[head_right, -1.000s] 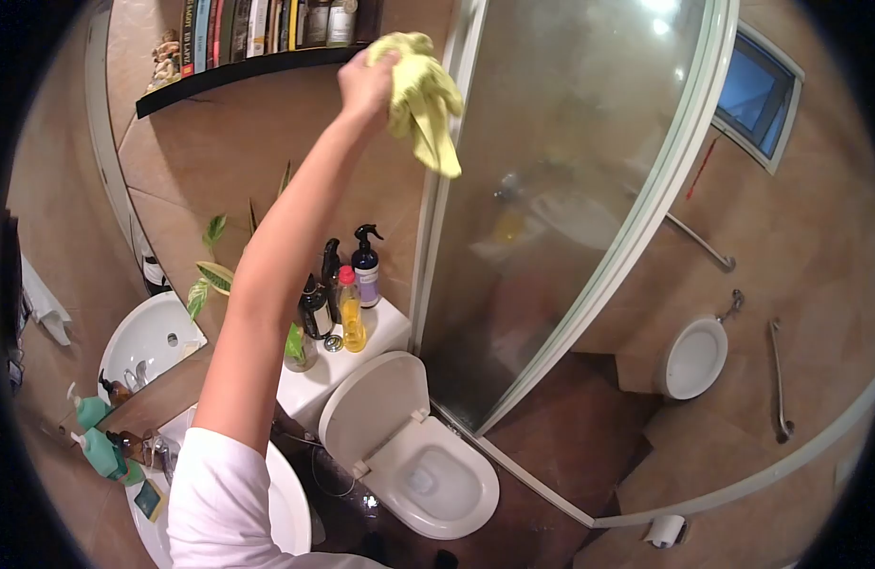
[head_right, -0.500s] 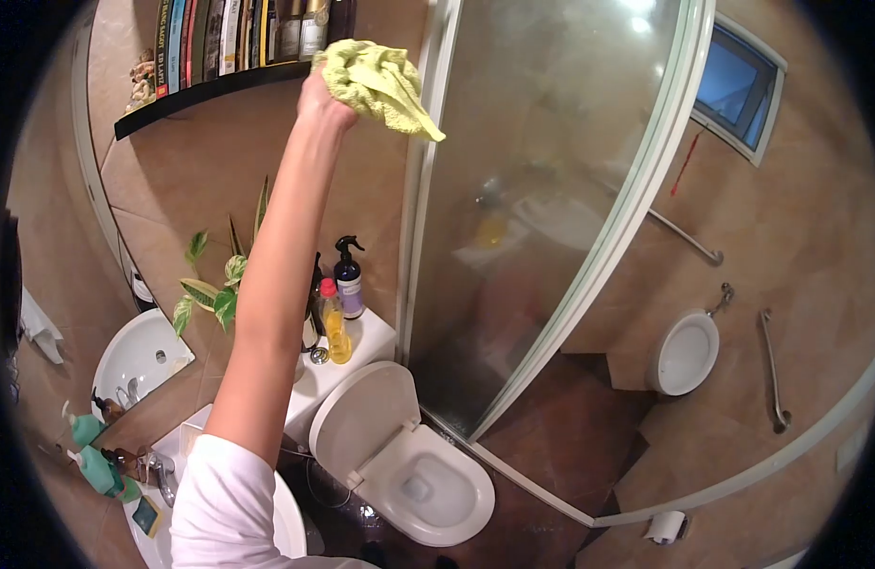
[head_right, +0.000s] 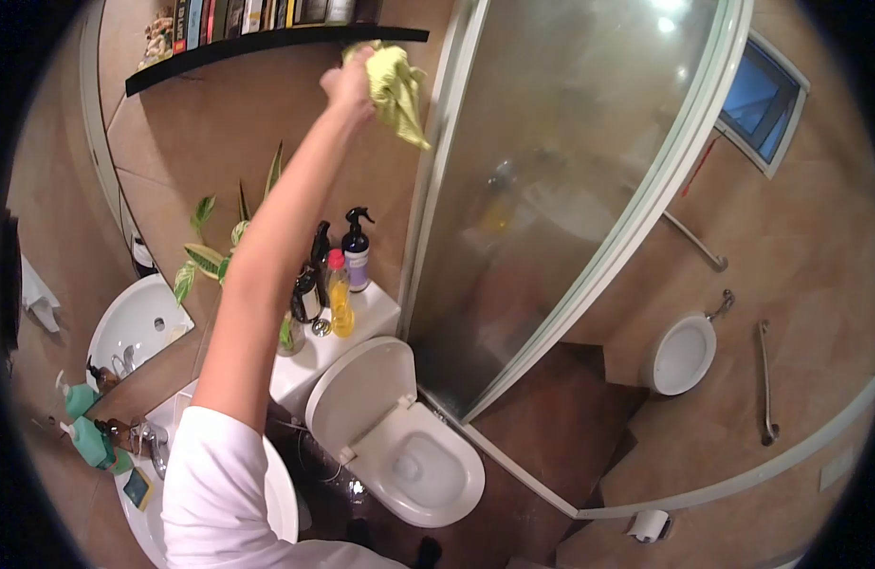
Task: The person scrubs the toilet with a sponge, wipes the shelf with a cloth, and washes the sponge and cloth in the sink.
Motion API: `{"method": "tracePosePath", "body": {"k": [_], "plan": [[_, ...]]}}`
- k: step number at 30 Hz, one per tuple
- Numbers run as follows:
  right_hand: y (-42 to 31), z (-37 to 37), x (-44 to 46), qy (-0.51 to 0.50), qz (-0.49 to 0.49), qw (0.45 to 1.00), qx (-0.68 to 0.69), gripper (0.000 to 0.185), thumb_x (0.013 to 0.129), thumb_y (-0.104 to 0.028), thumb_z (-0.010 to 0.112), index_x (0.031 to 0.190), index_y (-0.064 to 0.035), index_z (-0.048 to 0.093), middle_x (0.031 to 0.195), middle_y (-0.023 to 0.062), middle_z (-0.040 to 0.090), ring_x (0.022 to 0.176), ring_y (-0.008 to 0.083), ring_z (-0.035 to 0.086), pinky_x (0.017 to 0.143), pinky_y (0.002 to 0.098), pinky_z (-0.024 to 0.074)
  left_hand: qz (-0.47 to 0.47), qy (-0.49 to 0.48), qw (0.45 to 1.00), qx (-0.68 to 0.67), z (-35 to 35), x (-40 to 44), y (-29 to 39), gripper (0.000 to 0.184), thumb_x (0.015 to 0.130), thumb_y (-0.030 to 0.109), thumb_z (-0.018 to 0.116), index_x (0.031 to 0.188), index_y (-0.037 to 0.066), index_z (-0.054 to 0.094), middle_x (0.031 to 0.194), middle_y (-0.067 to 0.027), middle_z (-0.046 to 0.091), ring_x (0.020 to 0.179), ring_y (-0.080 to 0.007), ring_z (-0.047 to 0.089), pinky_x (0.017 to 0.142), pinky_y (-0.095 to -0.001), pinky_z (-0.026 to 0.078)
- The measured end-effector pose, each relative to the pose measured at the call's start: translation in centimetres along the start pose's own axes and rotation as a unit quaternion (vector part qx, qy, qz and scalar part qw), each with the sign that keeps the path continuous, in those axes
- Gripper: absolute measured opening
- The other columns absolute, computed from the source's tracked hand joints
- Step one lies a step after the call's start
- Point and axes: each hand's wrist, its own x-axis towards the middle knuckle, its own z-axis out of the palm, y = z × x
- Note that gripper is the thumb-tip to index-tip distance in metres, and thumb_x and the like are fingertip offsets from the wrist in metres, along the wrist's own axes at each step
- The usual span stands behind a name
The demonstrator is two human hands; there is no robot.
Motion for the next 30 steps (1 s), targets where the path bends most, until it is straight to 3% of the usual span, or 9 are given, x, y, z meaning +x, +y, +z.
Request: {"method": "tracePosePath", "body": {"k": [8, 10, 11, 12, 13, 14, 20, 26, 30], "plan": [[2.7, -9.6, -1.0, -0.012, -0.065, 0.997, -0.049, 0.038, 0.071, -0.041, 0.062, 0.094, -0.0129, 0.052, 0.075, 0.0016, 0.050, 0.063, 0.0193, 0.050, 0.052, 0.0353, 0.0421, -0.062, -0.176, 0.977, 0.100, -12.9, -16.1, 9.5, 0.033, 0.091, 0.020, 0.060, 0.115, -0.001, 0.053, 0.102, -0.0103, 0.063, 0.086, -0.0180, 0.065, 0.074, -0.0319, 0.055], [5.7, -15.5, 4.0, 0.067, -0.520, 0.728, -0.442, 0.038, 0.071, -0.041, 0.062, 0.094, -0.0129, 0.052, 0.075, 0.0016, 0.050, 0.063, 0.0193, 0.050, 0.052, 0.0355, 0.0421, -0.095, -0.118, 0.980, 0.126, -18.4, -22.3, 10.5, 0.036, 0.091, 0.022, 0.060, 0.118, -0.001, 0.053, 0.104, -0.0097, 0.063, 0.088, -0.0169, 0.065, 0.076, -0.0314, 0.055], [1.4, -13.6, 2.1, -0.009, -0.359, 0.748, -0.558, 0.033, 0.069, -0.042, 0.061, 0.086, -0.0148, 0.053, 0.071, -0.0002, 0.050, 0.060, 0.0179, 0.049, 0.053, 0.0351, 0.0431, -0.113, -0.082, 0.980, 0.138, -22.0, -25.4, 10.5, 0.037, 0.091, 0.021, 0.061, 0.119, -0.001, 0.053, 0.106, -0.0096, 0.063, 0.090, -0.0167, 0.064, 0.078, -0.0315, 0.054], [-0.2, -11.3, 2.6, -0.110, -0.154, 0.953, -0.237, 0.032, 0.070, -0.041, 0.062, 0.081, -0.0129, 0.052, 0.066, 0.0011, 0.048, 0.055, 0.0183, 0.048, 0.049, 0.0333, 0.0420, -0.171, -0.021, 0.976, 0.136, -25.6, -28.6, 10.6, 0.041, 0.091, 0.022, 0.061, 0.123, -0.002, 0.052, 0.110, -0.0109, 0.063, 0.093, -0.0171, 0.064, 0.081, -0.0314, 0.053], [-1.7, -9.2, 3.4, -0.050, 0.048, 0.986, 0.153, 0.032, 0.072, -0.040, 0.064, 0.076, -0.0109, 0.051, 0.062, 0.0024, 0.046, 0.050, 0.0187, 0.047, 0.046, 0.0314, 0.0409, -0.227, 0.003, 0.960, 0.162, -30.0, -31.6, 10.6, 0.042, 0.092, 0.022, 0.060, 0.124, -0.003, 0.051, 0.113, -0.0128, 0.062, 0.097, -0.0189, 0.063, 0.084, -0.0321, 0.053], [-3.0, -9.2, 6.5, -0.066, 0.119, 0.984, 0.116, 0.038, 0.074, -0.054, 0.057, 0.081, -0.0171, 0.053, 0.064, -0.0003, 0.047, 0.053, 0.0184, 0.044, 0.048, 0.0268, 0.0386, -0.274, 0.054, 0.949, 0.142, -33.8, -34.9, 10.8, 0.041, 0.092, 0.022, 0.059, 0.123, -0.004, 0.052, 0.114, -0.0134, 0.062, 0.097, -0.0195, 0.063, 0.084, -0.0326, 0.053], [-8.3, 6.8, 5.6, -0.108, -0.068, 0.976, -0.176, 0.040, 0.081, -0.043, 0.061, 0.109, -0.0154, 0.059, 0.098, 0.0035, 0.062, 0.084, 0.0258, 0.061, 0.061, 0.0345, 0.0473, -0.324, 0.315, 0.890, 0.064, -47.3, -49.1, 20.7, 0.036, 0.094, 0.023, 0.057, 0.115, -0.006, 0.056, 0.107, -0.0146, 0.065, 0.094, -0.0229, 0.065, 0.082, -0.0349, 0.054], [-3.2, 33.5, -16.0, -0.440, -0.302, 0.772, -0.345, 0.037, 0.088, -0.014, 0.061, 0.122, -0.0014, 0.051, 0.119, 0.0073, 0.054, 0.103, 0.0153, 0.053, 0.090, 0.0259, 0.0415, -0.220, 0.309, 0.712, 0.591, -52.4, -52.6, 28.8, 0.032, 0.090, 0.025, 0.060, 0.104, -0.004, 0.062, 0.094, -0.0157, 0.068, 0.086, -0.0242, 0.065, 0.075, -0.0345, 0.050], [4.7, 43.7, -26.6, -0.635, -0.380, 0.524, -0.422, 0.035, 0.086, -0.008, 0.062, 0.120, -0.0039, 0.054, 0.112, 0.0047, 0.058, 0.098, 0.0134, 0.054, 0.087, 0.0279, 0.0433, -0.154, 0.322, 0.671, 0.650, -56.8, -52.9, 29.3, 0.028, 0.087, 0.021, 0.062, 0.107, 0.001, 0.061, 0.092, -0.0162, 0.067, 0.087, -0.0250, 0.064, 0.080, -0.0346, 0.048]]}}
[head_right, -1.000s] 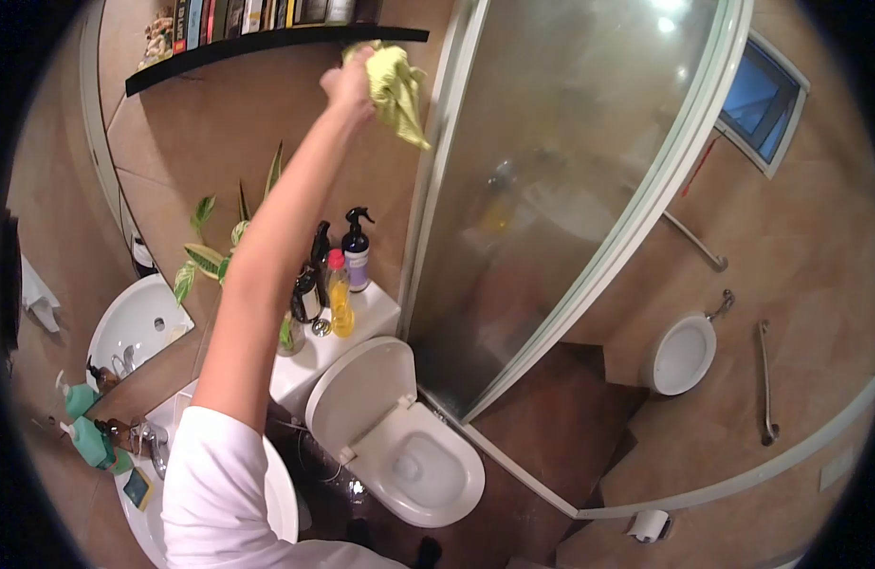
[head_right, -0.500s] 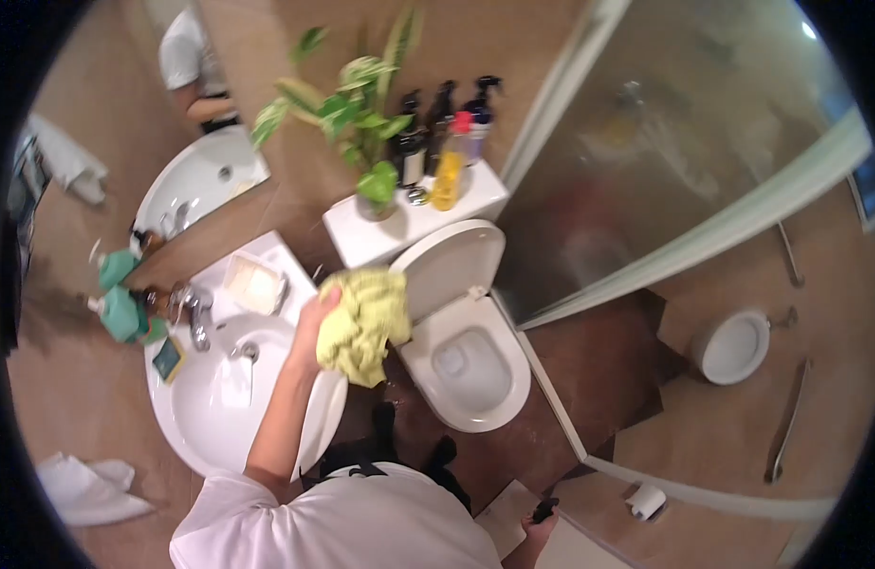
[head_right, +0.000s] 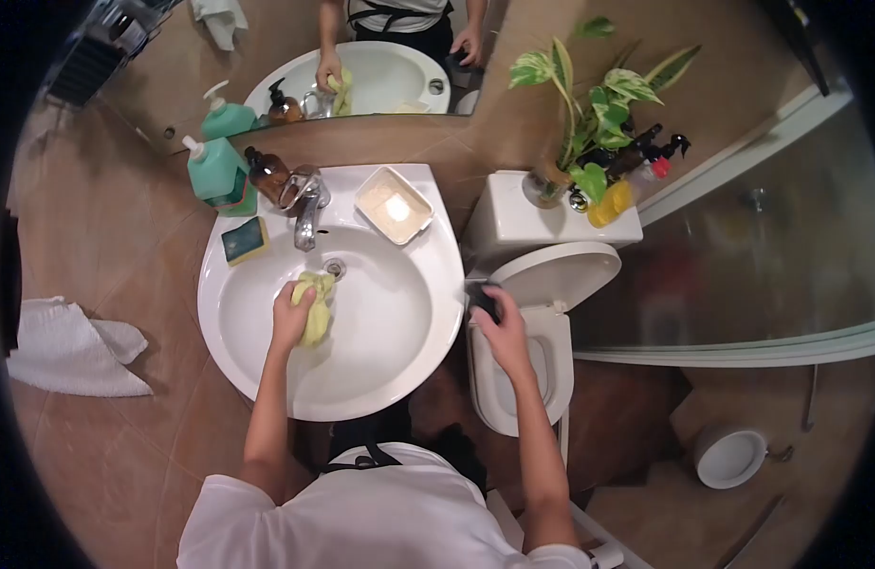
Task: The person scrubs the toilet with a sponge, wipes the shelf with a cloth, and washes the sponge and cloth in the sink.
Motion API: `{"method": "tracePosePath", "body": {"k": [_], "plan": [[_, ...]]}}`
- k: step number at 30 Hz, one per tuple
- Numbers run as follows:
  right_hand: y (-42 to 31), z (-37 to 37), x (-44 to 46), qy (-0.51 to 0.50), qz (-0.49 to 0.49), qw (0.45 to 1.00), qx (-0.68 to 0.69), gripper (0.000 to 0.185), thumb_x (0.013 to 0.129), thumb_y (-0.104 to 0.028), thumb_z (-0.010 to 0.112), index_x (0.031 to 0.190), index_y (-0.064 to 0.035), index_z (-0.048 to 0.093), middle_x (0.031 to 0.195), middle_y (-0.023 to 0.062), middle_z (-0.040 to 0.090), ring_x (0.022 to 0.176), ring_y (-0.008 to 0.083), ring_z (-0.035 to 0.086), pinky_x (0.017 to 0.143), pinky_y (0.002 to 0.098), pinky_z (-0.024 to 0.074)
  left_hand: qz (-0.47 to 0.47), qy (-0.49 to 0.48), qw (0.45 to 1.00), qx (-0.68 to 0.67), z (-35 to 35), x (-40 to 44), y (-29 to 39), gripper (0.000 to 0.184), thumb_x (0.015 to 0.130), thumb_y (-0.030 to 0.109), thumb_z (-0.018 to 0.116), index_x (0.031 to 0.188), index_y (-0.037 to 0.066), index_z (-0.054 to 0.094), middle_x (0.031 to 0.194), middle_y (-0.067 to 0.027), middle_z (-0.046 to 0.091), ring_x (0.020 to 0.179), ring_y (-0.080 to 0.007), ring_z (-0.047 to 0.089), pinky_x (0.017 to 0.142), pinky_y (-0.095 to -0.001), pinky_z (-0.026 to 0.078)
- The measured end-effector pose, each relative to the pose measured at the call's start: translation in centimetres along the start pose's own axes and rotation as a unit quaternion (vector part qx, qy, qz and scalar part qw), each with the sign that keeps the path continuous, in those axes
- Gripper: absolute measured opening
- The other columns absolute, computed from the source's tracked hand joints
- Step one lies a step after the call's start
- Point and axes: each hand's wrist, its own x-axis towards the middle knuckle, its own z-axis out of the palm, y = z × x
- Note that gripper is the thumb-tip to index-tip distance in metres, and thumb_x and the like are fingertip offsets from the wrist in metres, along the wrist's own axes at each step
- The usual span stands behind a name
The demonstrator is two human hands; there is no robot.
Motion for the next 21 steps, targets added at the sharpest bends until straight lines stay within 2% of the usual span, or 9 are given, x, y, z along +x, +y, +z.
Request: {"method": "tracePosePath", "body": {"k": [3, 4, 5, 7, 10, 13, 15, 17, 21], "plan": [[-3.3, 5.5, 6.0, -0.088, -0.210, 0.942, -0.247, 0.032, 0.088, -0.012, 0.061, 0.117, -0.0014, 0.055, 0.103, 0.0042, 0.060, 0.089, 0.0130, 0.056, 0.080, 0.0288, 0.0457, 0.055, 0.011, 0.996, -0.067, 0.2, 1.6, -1.3, 0.027, 0.088, 0.016, 0.060, 0.110, -0.001, 0.060, 0.097, -0.0090, 0.064, 0.090, -0.0162, 0.059, 0.080, -0.0287, 0.047], [-3.7, 7.1, 7.0, -0.096, -0.217, 0.939, -0.250, 0.032, 0.088, -0.012, 0.061, 0.117, -0.0014, 0.055, 0.103, 0.0042, 0.060, 0.089, 0.0130, 0.056, 0.080, 0.0288, 0.0457, 0.053, 0.020, 0.996, -0.072, 0.5, 1.9, -1.5, 0.027, 0.088, 0.016, 0.060, 0.110, -0.001, 0.060, 0.097, -0.0090, 0.064, 0.090, -0.0162, 0.059, 0.080, -0.0287, 0.047], [-4.0, 8.7, 7.9, -0.106, -0.100, 0.986, -0.086, 0.030, 0.090, -0.014, 0.059, 0.116, -0.0012, 0.056, 0.100, 0.0052, 0.060, 0.087, 0.0139, 0.057, 0.078, 0.0294, 0.0466, 0.032, 0.023, 0.989, -0.141, 0.8, 2.1, -1.7, 0.026, 0.087, 0.014, 0.059, 0.108, 0.000, 0.060, 0.098, -0.0099, 0.065, 0.092, -0.0182, 0.059, 0.082, -0.0295, 0.046], [-5.0, 10.2, 8.9, -0.154, 0.133, 0.957, 0.206, 0.029, 0.095, -0.017, 0.051, 0.118, -0.0010, 0.055, 0.094, 0.0083, 0.063, 0.085, 0.0170, 0.061, 0.073, 0.0301, 0.0488, 0.009, 0.036, 0.976, -0.214, 0.9, 2.6, -2.4, 0.026, 0.085, 0.013, 0.058, 0.107, 0.000, 0.060, 0.099, -0.0108, 0.065, 0.093, -0.0201, 0.059, 0.083, -0.0303, 0.045], [-4.9, 11.4, 9.5, -0.266, 0.147, 0.911, 0.280, 0.033, 0.097, -0.023, 0.046, 0.122, -0.0017, 0.051, 0.098, 0.0073, 0.063, 0.090, 0.0154, 0.059, 0.079, 0.0264, 0.0470, -0.118, 0.016, 0.953, -0.279, 1.6, 3.6, -4.1, 0.026, 0.076, 0.007, 0.055, 0.100, 0.000, 0.060, 0.091, -0.0092, 0.062, 0.088, -0.0175, 0.056, 0.080, -0.0284, 0.044], [-6.2, 13.7, 10.3, -0.322, 0.159, 0.890, 0.282, 0.040, 0.099, -0.027, 0.040, 0.129, -0.0008, 0.045, 0.112, 0.0125, 0.062, 0.099, 0.0192, 0.060, 0.084, 0.0311, 0.0473, -0.119, 0.027, 0.956, -0.267, 2.1, 3.5, -4.6, 0.024, 0.079, 0.015, 0.057, 0.097, 0.000, 0.060, 0.089, -0.0105, 0.062, 0.087, -0.0174, 0.056, 0.079, -0.0284, 0.044], [-7.4, 16.6, 11.1, -0.312, 0.249, 0.816, 0.418, 0.046, 0.100, -0.028, 0.036, 0.135, 0.0010, 0.040, 0.125, 0.0194, 0.056, 0.108, 0.0272, 0.059, 0.088, 0.0382, 0.0473, -0.148, 0.031, 0.942, -0.300, 2.4, 2.7, -4.0, 0.029, 0.079, 0.021, 0.064, 0.098, 0.000, 0.058, 0.087, -0.0105, 0.062, 0.083, -0.0185, 0.057, 0.077, -0.0305, 0.046], [-8.8, 20.0, 12.0, -0.323, 0.289, 0.733, 0.524, 0.053, 0.101, -0.033, 0.030, 0.138, 0.0044, 0.033, 0.137, 0.0242, 0.044, 0.122, 0.0353, 0.049, 0.100, 0.0463, 0.0403, -0.098, 0.021, 0.988, -0.120, 2.3, 1.8, -3.9, 0.039, 0.075, 0.025, 0.072, 0.101, 0.001, 0.055, 0.087, -0.0107, 0.062, 0.081, -0.0188, 0.059, 0.074, -0.0332, 0.048], [-9.6, 24.4, 13.5, -0.303, 0.295, 0.740, 0.522, 0.055, 0.102, -0.035, 0.027, 0.132, 0.0090, 0.036, 0.130, 0.0257, 0.047, 0.121, 0.0382, 0.048, 0.099, 0.0496, 0.0426, -0.079, 0.030, 0.995, -0.054, 1.9, 0.8, -6.6, 0.044, 0.071, 0.021, 0.072, 0.106, 0.003, 0.054, 0.096, -0.0192, 0.065, 0.088, -0.0311, 0.064, 0.078, -0.0379, 0.050]]}}
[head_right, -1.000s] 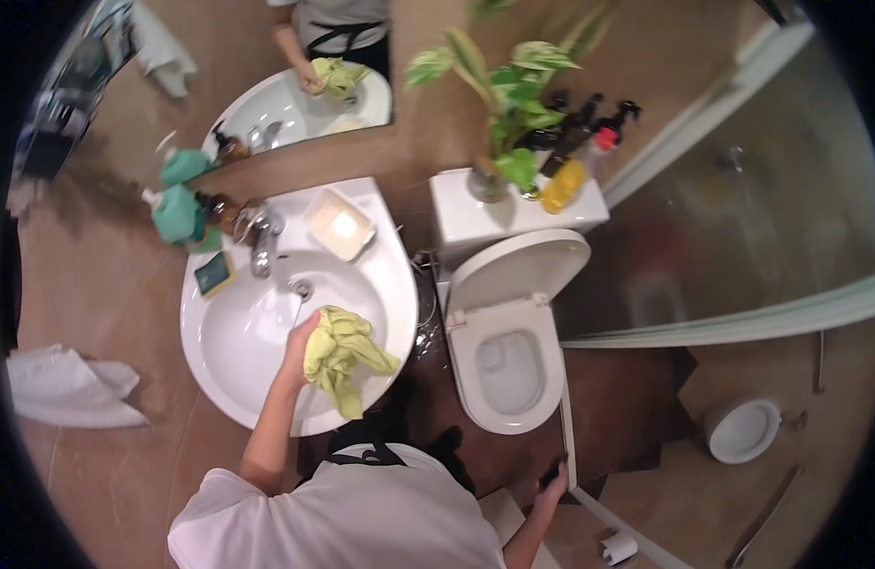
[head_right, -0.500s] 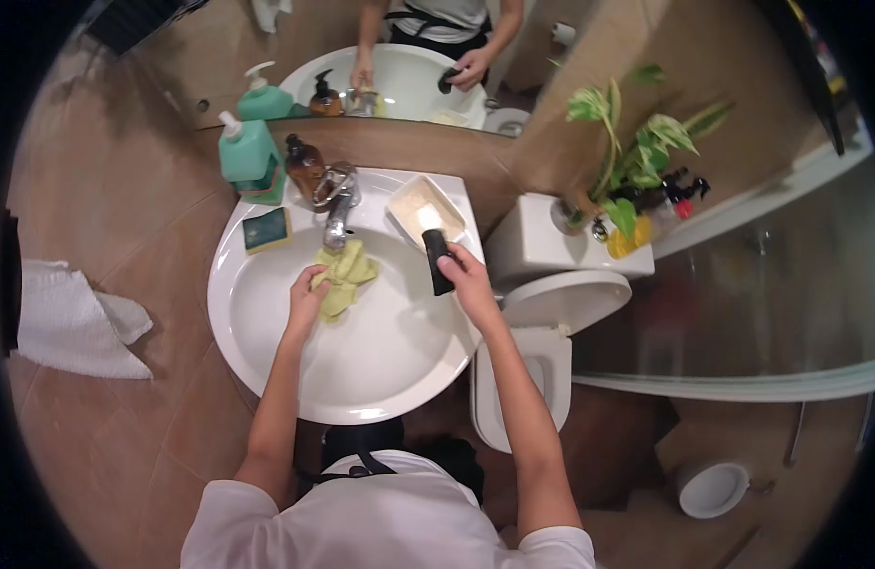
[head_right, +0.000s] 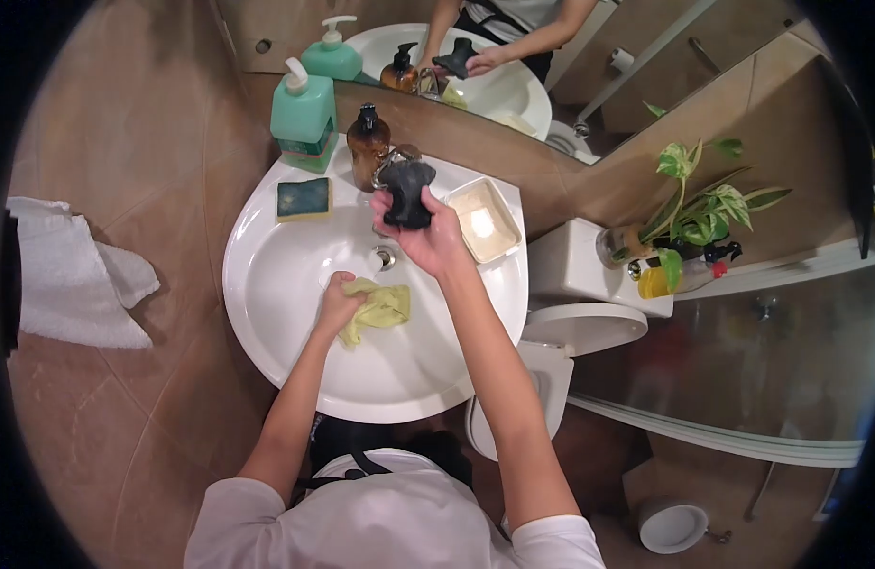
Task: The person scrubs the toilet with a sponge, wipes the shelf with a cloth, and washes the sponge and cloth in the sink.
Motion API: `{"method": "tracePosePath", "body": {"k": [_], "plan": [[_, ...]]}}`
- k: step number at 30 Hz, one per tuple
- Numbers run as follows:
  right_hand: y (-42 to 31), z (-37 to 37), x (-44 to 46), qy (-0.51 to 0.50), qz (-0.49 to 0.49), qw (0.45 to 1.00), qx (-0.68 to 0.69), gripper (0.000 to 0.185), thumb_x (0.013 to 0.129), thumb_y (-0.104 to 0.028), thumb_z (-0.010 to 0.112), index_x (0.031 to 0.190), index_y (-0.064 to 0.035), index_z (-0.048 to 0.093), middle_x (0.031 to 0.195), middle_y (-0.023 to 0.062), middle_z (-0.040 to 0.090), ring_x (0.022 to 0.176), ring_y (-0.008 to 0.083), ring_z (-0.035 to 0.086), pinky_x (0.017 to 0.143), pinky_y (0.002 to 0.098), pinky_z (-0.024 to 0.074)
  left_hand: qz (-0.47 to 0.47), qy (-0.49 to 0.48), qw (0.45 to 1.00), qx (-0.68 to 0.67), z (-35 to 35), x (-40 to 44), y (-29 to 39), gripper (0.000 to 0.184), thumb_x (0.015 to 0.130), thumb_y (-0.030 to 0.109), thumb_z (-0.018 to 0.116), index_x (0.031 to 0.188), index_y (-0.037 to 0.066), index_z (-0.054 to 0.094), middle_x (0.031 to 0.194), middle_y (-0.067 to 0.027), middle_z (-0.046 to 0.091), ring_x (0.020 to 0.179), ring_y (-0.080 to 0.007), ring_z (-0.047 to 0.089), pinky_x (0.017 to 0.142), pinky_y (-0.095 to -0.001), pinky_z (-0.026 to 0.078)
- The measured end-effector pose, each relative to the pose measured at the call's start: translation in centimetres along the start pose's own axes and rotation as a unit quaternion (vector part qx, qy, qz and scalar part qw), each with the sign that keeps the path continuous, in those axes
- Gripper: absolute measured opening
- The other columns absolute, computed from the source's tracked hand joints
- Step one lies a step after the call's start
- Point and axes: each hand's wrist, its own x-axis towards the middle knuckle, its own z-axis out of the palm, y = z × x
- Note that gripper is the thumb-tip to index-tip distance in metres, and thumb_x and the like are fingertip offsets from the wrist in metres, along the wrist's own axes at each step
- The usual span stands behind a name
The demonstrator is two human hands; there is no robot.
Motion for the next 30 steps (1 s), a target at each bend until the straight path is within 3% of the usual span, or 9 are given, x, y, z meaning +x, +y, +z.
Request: {"method": "tracePosePath", "body": {"k": [7, 10, 12, 14, 19, 22, 24, 28, 30], "plan": [[-0.8, 1.2, 1.1, 0.002, -0.037, 0.999, -0.024, 0.055, 0.102, -0.035, 0.026, 0.126, 0.0130, 0.038, 0.119, 0.0292, 0.050, 0.119, 0.0431, 0.047, 0.097, 0.0507, 0.0456, -0.071, -0.015, 0.996, 0.053, -1.9, 0.6, -1.6, 0.041, 0.077, 0.020, 0.061, 0.115, 0.005, 0.059, 0.102, -0.0196, 0.066, 0.095, -0.0338, 0.064, 0.084, -0.0383, 0.049], [-0.7, 1.5, 1.0, 0.005, -0.045, 0.999, -0.012, 0.054, 0.102, -0.034, 0.026, 0.126, 0.0134, 0.038, 0.122, 0.0305, 0.048, 0.121, 0.0439, 0.046, 0.099, 0.0513, 0.0444, -0.047, -0.049, 0.997, 0.028, -1.1, 0.9, -0.8, 0.038, 0.078, 0.019, 0.059, 0.113, 0.006, 0.062, 0.103, -0.0183, 0.067, 0.097, -0.0329, 0.064, 0.086, -0.0387, 0.049], [-1.1, 2.0, 0.9, 0.000, -0.049, 0.999, -0.006, 0.054, 0.102, -0.033, 0.027, 0.126, 0.0136, 0.037, 0.124, 0.0310, 0.047, 0.122, 0.0444, 0.045, 0.100, 0.0514, 0.0436, 0.073, -0.057, 0.995, 0.024, 0.2, 1.9, -0.9, 0.034, 0.077, 0.015, 0.060, 0.110, 0.006, 0.066, 0.098, -0.0176, 0.069, 0.091, -0.0290, 0.067, 0.082, -0.0364, 0.050], [-2.0, 3.1, 0.8, 0.022, -0.080, 0.996, 0.036, 0.054, 0.102, -0.033, 0.027, 0.128, 0.0134, 0.036, 0.125, 0.0322, 0.046, 0.124, 0.0452, 0.043, 0.102, 0.0514, 0.0419, 0.074, -0.083, 0.993, 0.038, 1.1, 3.1, 0.8, 0.035, 0.077, 0.016, 0.060, 0.111, 0.007, 0.066, 0.099, -0.0183, 0.068, 0.094, -0.0323, 0.065, 0.084, -0.0386, 0.049], [-1.8, 0.5, -0.9, -0.025, -0.075, 0.994, -0.073, 0.052, 0.102, -0.034, 0.027, 0.131, 0.0079, 0.037, 0.131, 0.0269, 0.047, 0.123, 0.0404, 0.047, 0.103, 0.0516, 0.0402, 0.042, -0.117, 0.992, 0.029, 3.6, 6.2, 1.0, 0.037, 0.079, 0.020, 0.062, 0.113, 0.008, 0.066, 0.099, -0.0215, 0.067, 0.095, -0.0374, 0.063, 0.085, -0.0416, 0.049], [0.4, -4.4, -3.3, -0.005, -0.065, 0.994, -0.084, 0.051, 0.101, -0.035, 0.032, 0.131, 0.0057, 0.039, 0.135, 0.0242, 0.046, 0.121, 0.0374, 0.050, 0.098, 0.0519, 0.0451, 0.070, -0.052, 0.995, -0.041, 4.2, 6.5, 0.4, 0.035, 0.081, 0.024, 0.063, 0.111, 0.007, 0.067, 0.097, -0.0240, 0.066, 0.093, -0.0387, 0.063, 0.081, -0.0424, 0.049], [2.3, -8.0, -4.2, 0.082, -0.050, 0.993, -0.061, 0.047, 0.101, -0.034, 0.037, 0.132, 0.0014, 0.040, 0.125, 0.0216, 0.056, 0.108, 0.0353, 0.060, 0.087, 0.0486, 0.0527, -0.021, -0.067, 0.996, -0.047, 3.1, 5.3, 1.9, 0.035, 0.084, 0.031, 0.062, 0.104, 0.003, 0.068, 0.093, -0.0254, 0.066, 0.091, -0.0390, 0.063, 0.078, -0.0431, 0.048], [5.0, -12.0, -5.6, 0.214, -0.023, 0.974, -0.064, 0.042, 0.100, -0.028, 0.044, 0.133, -0.0020, 0.040, 0.117, 0.0192, 0.061, 0.098, 0.0326, 0.065, 0.078, 0.0445, 0.0564, -0.079, -0.080, 0.993, 0.048, 3.4, 4.0, 0.1, 0.037, 0.086, 0.036, 0.058, 0.096, 0.001, 0.069, 0.091, -0.0252, 0.066, 0.090, -0.0391, 0.063, 0.078, -0.0433, 0.047], [5.3, -11.7, -7.6, 0.245, -0.022, 0.942, -0.228, 0.036, 0.099, -0.021, 0.047, 0.130, -0.0021, 0.043, 0.115, 0.0182, 0.062, 0.096, 0.0305, 0.066, 0.077, 0.0430, 0.0567, -0.035, -0.049, 0.998, 0.001, 3.3, 2.6, -0.8, 0.040, 0.087, 0.039, 0.057, 0.095, 0.001, 0.067, 0.094, -0.0257, 0.065, 0.091, -0.0400, 0.062, 0.080, -0.0448, 0.047]]}}
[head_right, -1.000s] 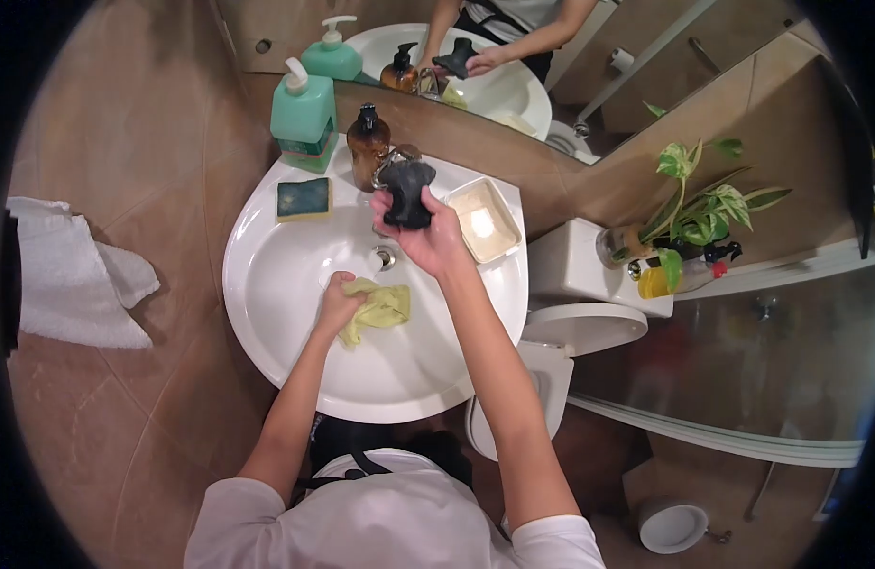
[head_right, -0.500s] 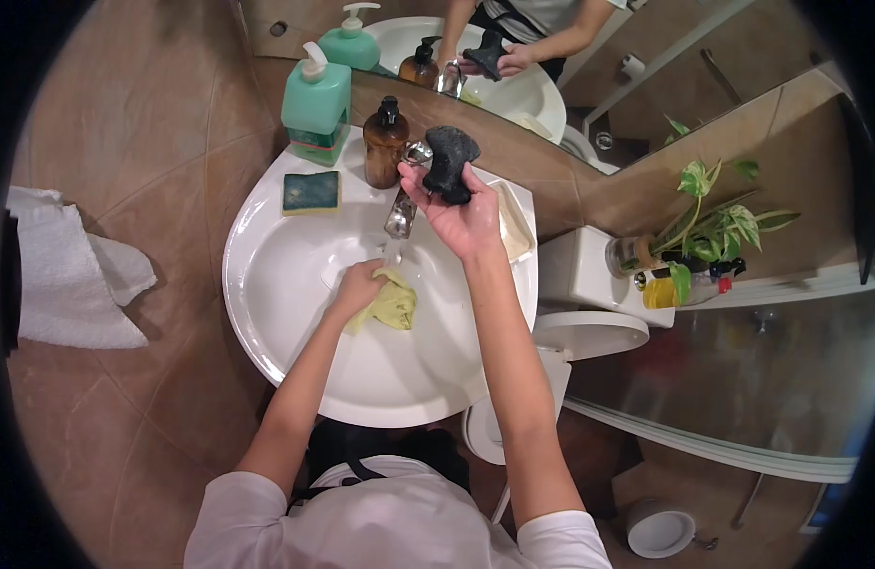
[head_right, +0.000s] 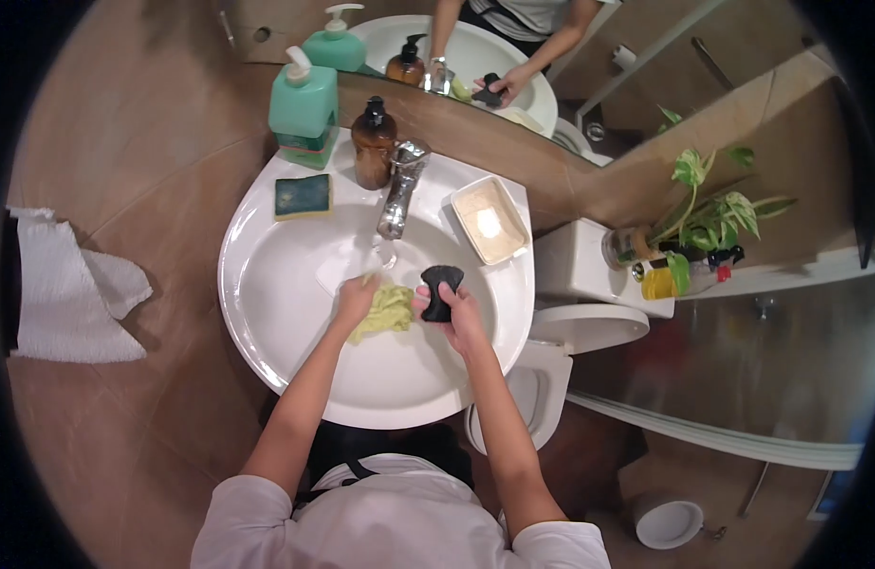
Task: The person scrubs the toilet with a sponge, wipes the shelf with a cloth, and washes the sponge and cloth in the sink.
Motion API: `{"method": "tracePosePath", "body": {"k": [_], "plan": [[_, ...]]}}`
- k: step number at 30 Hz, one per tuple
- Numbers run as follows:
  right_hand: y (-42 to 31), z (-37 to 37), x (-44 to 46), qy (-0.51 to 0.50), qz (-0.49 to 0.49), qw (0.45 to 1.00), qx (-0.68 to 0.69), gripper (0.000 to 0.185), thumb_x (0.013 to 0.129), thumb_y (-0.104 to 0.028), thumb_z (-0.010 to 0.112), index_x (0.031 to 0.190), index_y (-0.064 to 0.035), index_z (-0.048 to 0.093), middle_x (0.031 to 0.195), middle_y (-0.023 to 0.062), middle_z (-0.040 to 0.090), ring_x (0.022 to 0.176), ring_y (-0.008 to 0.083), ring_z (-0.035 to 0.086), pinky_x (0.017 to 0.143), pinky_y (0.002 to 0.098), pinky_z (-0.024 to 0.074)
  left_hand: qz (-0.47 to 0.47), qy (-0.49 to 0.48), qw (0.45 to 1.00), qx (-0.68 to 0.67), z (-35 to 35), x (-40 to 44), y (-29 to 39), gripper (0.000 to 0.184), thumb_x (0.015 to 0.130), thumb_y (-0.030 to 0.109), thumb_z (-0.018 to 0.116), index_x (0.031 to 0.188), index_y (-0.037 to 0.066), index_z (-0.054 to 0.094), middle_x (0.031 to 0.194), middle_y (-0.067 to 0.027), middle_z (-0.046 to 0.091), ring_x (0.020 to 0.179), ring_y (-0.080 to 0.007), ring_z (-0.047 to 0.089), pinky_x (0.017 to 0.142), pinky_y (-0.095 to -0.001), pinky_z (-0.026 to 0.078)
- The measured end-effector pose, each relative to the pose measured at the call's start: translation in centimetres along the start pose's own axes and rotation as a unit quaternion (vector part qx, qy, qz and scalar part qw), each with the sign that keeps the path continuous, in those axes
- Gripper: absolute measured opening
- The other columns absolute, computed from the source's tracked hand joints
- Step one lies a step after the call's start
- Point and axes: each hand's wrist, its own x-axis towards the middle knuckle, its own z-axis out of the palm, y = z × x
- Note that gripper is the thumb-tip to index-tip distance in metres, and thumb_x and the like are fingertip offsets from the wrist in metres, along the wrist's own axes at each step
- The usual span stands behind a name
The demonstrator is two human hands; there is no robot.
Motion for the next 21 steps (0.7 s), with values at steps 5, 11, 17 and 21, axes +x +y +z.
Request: {"method": "tracePosePath", "body": {"k": [5, 11, 17, 21], "plan": [[0.6, -2.3, -5.1, 0.049, -0.105, 0.965, -0.236, 0.031, 0.091, -0.016, 0.061, 0.117, -0.0001, 0.056, 0.105, 0.0094, 0.065, 0.088, 0.0183, 0.068, 0.068, 0.0284, 0.0530, 0.026, 0.002, 0.990, 0.136, -0.2, -1.0, 1.4, 0.040, 0.087, 0.037, 0.056, 0.108, 0.003, 0.064, 0.102, -0.0247, 0.064, 0.096, -0.0419, 0.061, 0.085, -0.0462, 0.047], [-2.3, -8.9, -12.3, 0.213, -0.266, 0.930, -0.138, 0.026, 0.089, -0.012, 0.061, 0.113, -0.0015, 0.059, 0.096, 0.0074, 0.067, 0.080, 0.0123, 0.062, 0.075, 0.0254, 0.0498, 0.072, -0.011, 0.983, 0.170, 0.5, -1.0, -0.1, 0.047, 0.086, 0.025, 0.059, 0.121, -0.005, 0.055, 0.109, -0.0276, 0.062, 0.103, -0.0414, 0.059, 0.089, -0.0445, 0.047], [-5.3, -25.1, -12.9, 0.303, -0.294, 0.900, -0.105, 0.028, 0.093, -0.020, 0.053, 0.109, 0.0020, 0.061, 0.095, 0.0066, 0.067, 0.086, 0.0134, 0.061, 0.080, 0.0268, 0.0474, 0.085, -0.118, 0.943, 0.299, -1.0, -3.9, 3.2, 0.053, 0.086, 0.022, 0.058, 0.129, -0.007, 0.046, 0.129, -0.0294, 0.049, 0.120, -0.0432, 0.047, 0.100, -0.0434, 0.040], [6.5, -34.3, -12.7, 0.425, -0.247, 0.871, 0.010, 0.033, 0.089, -0.027, 0.055, 0.102, 0.0013, 0.066, 0.094, 0.0079, 0.067, 0.086, 0.0143, 0.061, 0.084, 0.0280, 0.0454, 0.169, -0.115, 0.921, 0.333, -1.8, -6.8, 1.0, 0.064, 0.086, 0.019, 0.058, 0.140, -0.005, 0.034, 0.142, -0.0309, 0.034, 0.130, -0.0449, 0.034, 0.108, -0.0447, 0.031]]}}
